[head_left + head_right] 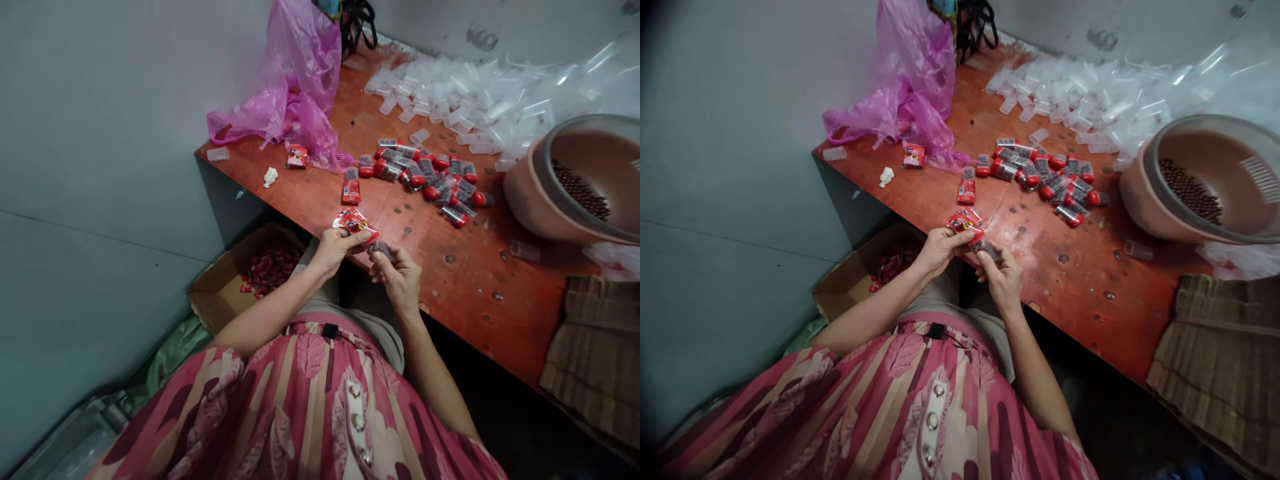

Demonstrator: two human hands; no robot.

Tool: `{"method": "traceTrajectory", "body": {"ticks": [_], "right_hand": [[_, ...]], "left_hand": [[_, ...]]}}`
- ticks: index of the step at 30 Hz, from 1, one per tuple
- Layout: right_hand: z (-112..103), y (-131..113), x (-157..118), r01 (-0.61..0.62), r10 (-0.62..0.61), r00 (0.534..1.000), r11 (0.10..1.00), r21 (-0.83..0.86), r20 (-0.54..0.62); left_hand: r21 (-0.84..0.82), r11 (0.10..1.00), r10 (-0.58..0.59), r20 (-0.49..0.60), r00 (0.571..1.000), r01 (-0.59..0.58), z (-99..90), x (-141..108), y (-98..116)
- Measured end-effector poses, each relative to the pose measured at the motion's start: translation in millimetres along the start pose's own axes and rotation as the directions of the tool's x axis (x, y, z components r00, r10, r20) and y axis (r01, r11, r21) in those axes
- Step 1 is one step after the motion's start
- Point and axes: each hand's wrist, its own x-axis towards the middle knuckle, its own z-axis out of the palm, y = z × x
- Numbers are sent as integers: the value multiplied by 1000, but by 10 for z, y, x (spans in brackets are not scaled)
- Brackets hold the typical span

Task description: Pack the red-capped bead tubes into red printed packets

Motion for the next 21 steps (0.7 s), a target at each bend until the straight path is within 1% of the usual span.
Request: {"method": "traceTrajectory", "body": {"ticks": [2,4,6,8,9,12,13,15,17,18,19,21], "right_hand": [[9,24,-9,6,-7,1000,1000,28,27],[26,40,-21,18,-19,999,999,46,35],[42,46,-31,35,-36,999,998,49,8],[47,45,-33,51,-50,999,997,52,-22],[44,46,-31,50,-49,999,997,59,-15],[33,65,-26,26,-33,997,994,104,64],[35,79,-29,23,-31,997,994,107,67],[54,112,-46,54,-54,999,997,57,7],[84,141,-69,97,-100,993,994,-44,-68],[98,149,-78,111,-117,990,991,-75,-83],[108,153,-84,113,-120,989,990,-80,-81],[110,150,-84,83,-83,996,997,-6,-36]], "left_hand": [[27,1000,6,30,1000,-7,-24,9,22],[7,1000,2,74,997,-2,-35,12,41],[-19,1000,-11,116,993,13,-37,9,59],[-14,1000,-17,131,991,19,-37,3,75],[-5,1000,-18,130,991,19,-39,0,80],[14,1000,3,130,992,-4,-50,-8,74],[18,1000,14,131,991,-17,-51,-9,62],[35,998,42,108,993,-46,-47,-7,27],[58,996,62,58,996,-66,-36,0,-14],[63,995,69,36,997,-71,-31,3,-29],[58,996,72,21,997,-73,-29,6,-38],[35,997,60,36,998,-61,-39,4,-30]]}}
